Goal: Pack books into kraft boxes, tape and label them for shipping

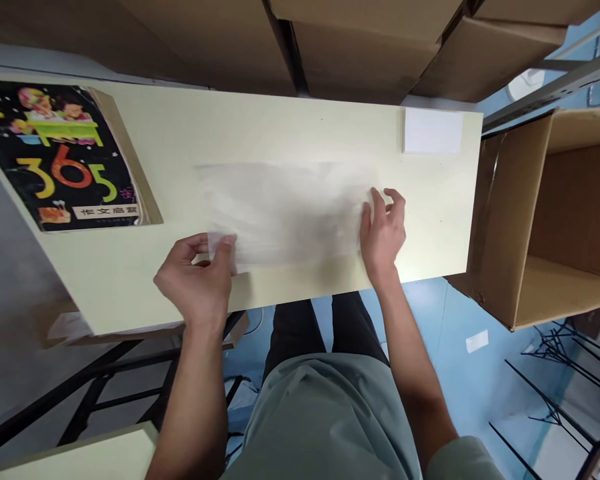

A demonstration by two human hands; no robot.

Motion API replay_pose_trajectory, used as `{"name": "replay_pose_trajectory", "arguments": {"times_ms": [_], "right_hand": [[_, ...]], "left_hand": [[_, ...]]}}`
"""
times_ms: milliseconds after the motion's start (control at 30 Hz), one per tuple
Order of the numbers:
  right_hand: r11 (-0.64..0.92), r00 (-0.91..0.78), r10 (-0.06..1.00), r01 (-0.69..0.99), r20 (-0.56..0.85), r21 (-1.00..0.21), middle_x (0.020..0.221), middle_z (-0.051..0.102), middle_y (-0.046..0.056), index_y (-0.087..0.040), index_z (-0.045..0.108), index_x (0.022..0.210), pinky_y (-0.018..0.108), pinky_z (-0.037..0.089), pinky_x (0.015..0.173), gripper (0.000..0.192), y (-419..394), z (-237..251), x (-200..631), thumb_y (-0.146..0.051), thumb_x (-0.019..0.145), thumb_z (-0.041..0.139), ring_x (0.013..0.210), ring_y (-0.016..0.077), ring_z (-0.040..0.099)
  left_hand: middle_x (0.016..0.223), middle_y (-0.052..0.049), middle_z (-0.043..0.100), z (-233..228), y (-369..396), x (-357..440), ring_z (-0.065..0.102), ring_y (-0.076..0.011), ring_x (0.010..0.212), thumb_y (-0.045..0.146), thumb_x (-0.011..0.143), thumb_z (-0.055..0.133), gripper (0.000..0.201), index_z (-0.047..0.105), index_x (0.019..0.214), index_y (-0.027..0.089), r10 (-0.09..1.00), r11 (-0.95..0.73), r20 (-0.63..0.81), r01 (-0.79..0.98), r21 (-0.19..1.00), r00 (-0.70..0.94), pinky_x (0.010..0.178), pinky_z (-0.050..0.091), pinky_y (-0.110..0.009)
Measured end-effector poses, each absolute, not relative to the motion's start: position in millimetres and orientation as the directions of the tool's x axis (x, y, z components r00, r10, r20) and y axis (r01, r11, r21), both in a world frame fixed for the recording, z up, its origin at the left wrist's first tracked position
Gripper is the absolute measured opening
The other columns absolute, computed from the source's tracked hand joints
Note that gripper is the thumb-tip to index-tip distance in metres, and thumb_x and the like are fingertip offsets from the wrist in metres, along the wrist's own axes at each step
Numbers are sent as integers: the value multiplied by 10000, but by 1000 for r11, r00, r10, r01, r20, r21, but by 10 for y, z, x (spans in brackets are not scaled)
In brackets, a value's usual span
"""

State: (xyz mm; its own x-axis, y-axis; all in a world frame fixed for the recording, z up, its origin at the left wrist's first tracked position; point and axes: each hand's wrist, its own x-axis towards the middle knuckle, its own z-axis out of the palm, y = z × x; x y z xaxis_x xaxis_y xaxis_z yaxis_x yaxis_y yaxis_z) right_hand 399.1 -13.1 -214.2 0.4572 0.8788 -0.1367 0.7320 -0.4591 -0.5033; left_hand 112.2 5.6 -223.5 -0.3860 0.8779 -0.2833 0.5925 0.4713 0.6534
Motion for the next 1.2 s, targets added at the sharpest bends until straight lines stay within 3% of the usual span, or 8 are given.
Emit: {"name": "replay_pose_trajectory", "arguments": {"times_ms": [167, 300, 400, 467, 567, 633, 767, 1200], "right_hand": [[-165, 25, 946, 894, -322, -416, 1837, 317, 137, -260, 366, 1774, 668, 420, 1307, 681, -87, -2000, 3245, -435, 1134, 520, 1727, 445, 224], [-166, 35, 922, 936, -386, -310, 1864, 259, 164, -183, 283, 1802, 665, 286, 1371, 763, 9, -2118, 3032, -550, 1152, 439, 1761, 425, 99], [-214, 96, 906, 944, -413, -251, 1863, 258, 179, -175, 274, 1806, 677, 273, 1367, 791, 53, -2200, 3117, -578, 1147, 442, 1759, 444, 96], [-210, 88, 892, 950, -443, -233, 1856, 281, 176, -186, 275, 1809, 676, 290, 1360, 800, 54, -2221, 3161, -579, 1140, 467, 1755, 454, 111], [-190, 85, 897, 960, -434, -206, 1865, 269, 159, -196, 256, 1815, 660, 273, 1373, 797, 18, -2271, 3159, -563, 1140, 472, 1759, 433, 118], [-177, 99, 923, 967, -371, -184, 1880, 226, 143, -196, 235, 1818, 637, 230, 1393, 771, -18, -2336, 3154, -528, 1154, 442, 1766, 396, 117], [-138, 87, 959, 975, -270, -177, 1892, 195, 111, -224, 246, 1815, 591, 193, 1411, 693, -72, -2438, 3238, -471, 1180, 371, 1769, 335, 139], [-141, 113, 980, 976, -164, -167, 1891, 184, 141, -245, 310, 1793, 679, 252, 1371, 701, -134, -2402, 3385, -487, 1150, 450, 1759, 373, 172]], "left_hand": [[804, 3, 725, -2250, 68, 1145, 529, -144, 586, 452, 912, 818, 245, 769, 949, 215, 889, 450, -198, 705, 548, -414, 695, 436, -309], [779, -1, 689, -2249, 128, 974, 546, -169, 623, 469, 938, 802, 266, 730, 923, 212, 886, 460, -207, 738, 494, -414, 759, 476, -333], [782, -33, 678, -2161, 178, 862, 657, -251, 762, 486, 943, 811, 286, 726, 935, 214, 887, 462, -217, 755, 465, -409, 914, 544, -424], [1031, -130, 749, -2092, 220, 910, 717, -351, 1059, 505, 937, 822, 357, 761, 1107, 196, 926, 373, -146, 781, 501, -348, 1103, 514, -530], [1582, -222, 601, -2096, 312, 1176, 464, -430, 1581, 597, 975, 754, 626, 684, 1453, 199, 994, 104, -85, 755, 648, -65, 1336, 316, -610], [1739, -188, 486, -2205, 387, 1386, 276, -416, 1709, 659, 1034, 631, 699, 614, 1575, 216, 969, -70, -118, 702, 708, 216, 1392, 197, -637], [1831, -160, 353, -2513, 495, 1531, 193, -396, 1747, 687, 1081, 507, 777, 493, 1704, 224, 876, -267, -138, 703, 659, 462, 1409, 88, -675], [1824, -181, 349, -2694, 394, 1315, 214, -360, 1744, 617, 1112, 502, 749, 437, 1728, 195, 910, -320, 3, 698, 640, 414, 1412, 150, -654]]}}
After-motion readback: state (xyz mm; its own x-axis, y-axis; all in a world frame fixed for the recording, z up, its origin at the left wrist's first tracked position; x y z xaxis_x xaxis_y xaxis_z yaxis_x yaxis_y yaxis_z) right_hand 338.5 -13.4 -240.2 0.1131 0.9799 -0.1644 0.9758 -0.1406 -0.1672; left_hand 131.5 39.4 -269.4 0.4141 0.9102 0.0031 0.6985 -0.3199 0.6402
